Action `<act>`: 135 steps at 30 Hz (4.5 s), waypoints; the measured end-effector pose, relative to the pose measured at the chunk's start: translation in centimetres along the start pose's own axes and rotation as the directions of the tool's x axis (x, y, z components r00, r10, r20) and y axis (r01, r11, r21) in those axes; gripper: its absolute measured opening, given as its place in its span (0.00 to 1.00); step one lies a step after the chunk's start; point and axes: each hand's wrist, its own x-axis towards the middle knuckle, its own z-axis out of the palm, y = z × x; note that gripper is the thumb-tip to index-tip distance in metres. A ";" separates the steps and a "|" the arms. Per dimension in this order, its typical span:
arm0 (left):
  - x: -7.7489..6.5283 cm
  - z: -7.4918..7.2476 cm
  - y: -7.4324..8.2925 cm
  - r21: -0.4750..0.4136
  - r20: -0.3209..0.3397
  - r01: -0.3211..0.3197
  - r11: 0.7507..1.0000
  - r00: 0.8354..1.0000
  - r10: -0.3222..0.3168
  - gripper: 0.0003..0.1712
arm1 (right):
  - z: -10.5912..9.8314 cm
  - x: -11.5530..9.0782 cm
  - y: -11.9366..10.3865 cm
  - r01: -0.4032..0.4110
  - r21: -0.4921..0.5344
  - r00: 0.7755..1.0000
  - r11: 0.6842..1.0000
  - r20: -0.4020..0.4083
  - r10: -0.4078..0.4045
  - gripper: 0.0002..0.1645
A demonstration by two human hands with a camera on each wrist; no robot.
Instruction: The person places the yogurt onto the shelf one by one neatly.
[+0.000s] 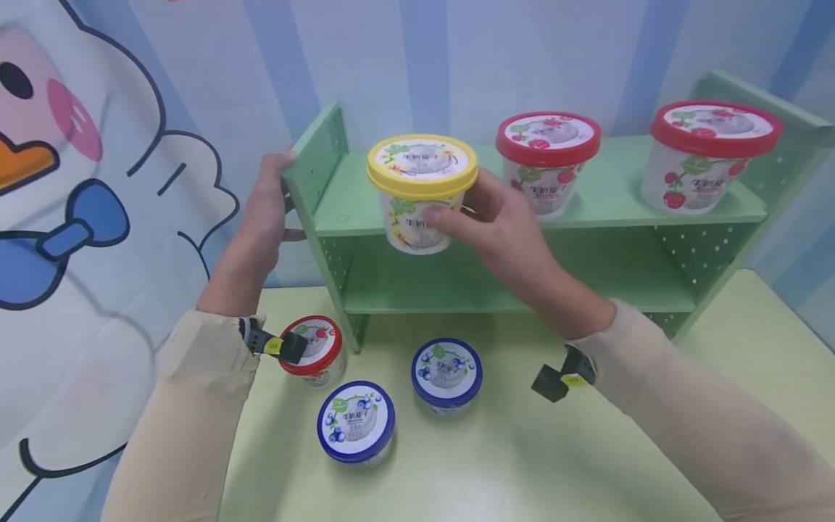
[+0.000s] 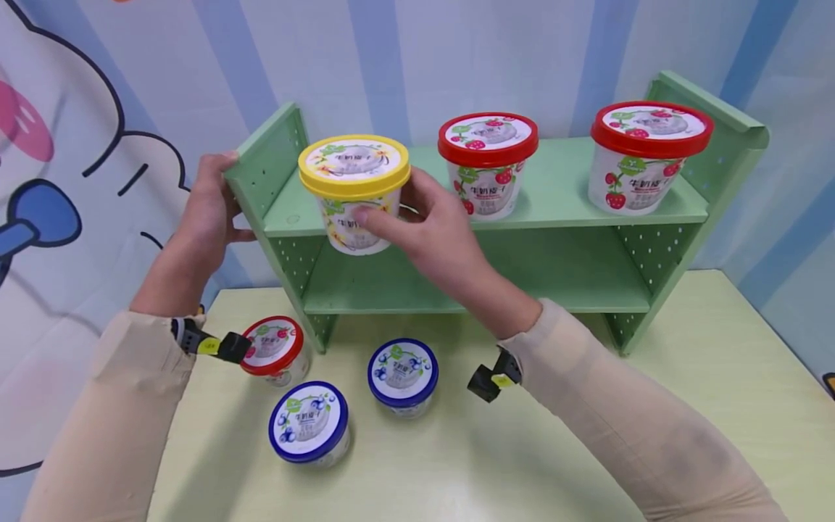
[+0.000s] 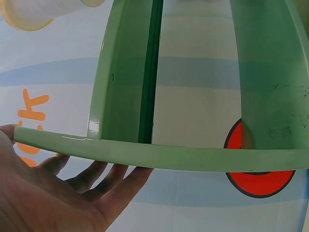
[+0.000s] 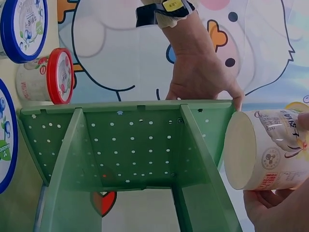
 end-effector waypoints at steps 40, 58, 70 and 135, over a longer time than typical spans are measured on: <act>0.1 0.1 -0.1 0.007 -0.028 0.008 1.000 1.000 -0.008 0.37 | 1.1 3.4 -0.5 -0.130 -0.134 0.991 0.983 -0.032 0.126 0.34; 0.1 0.0 -0.1 -0.004 -0.010 -0.002 1.000 1.000 0.002 0.37 | 1.7 5.2 0.2 -0.197 -0.130 0.980 0.972 -0.039 0.194 0.34; 0.2 0.0 -0.2 0.000 -0.009 0.001 1.000 1.000 -0.001 0.37 | 1.9 5.7 0.3 -0.225 -0.148 0.974 0.963 -0.031 0.223 0.35; 0.1 0.2 -0.2 0.012 -0.033 0.038 0.999 0.999 -0.038 0.40 | 0.6 3.3 -1.5 -0.336 -0.373 0.940 0.865 -0.078 0.331 0.62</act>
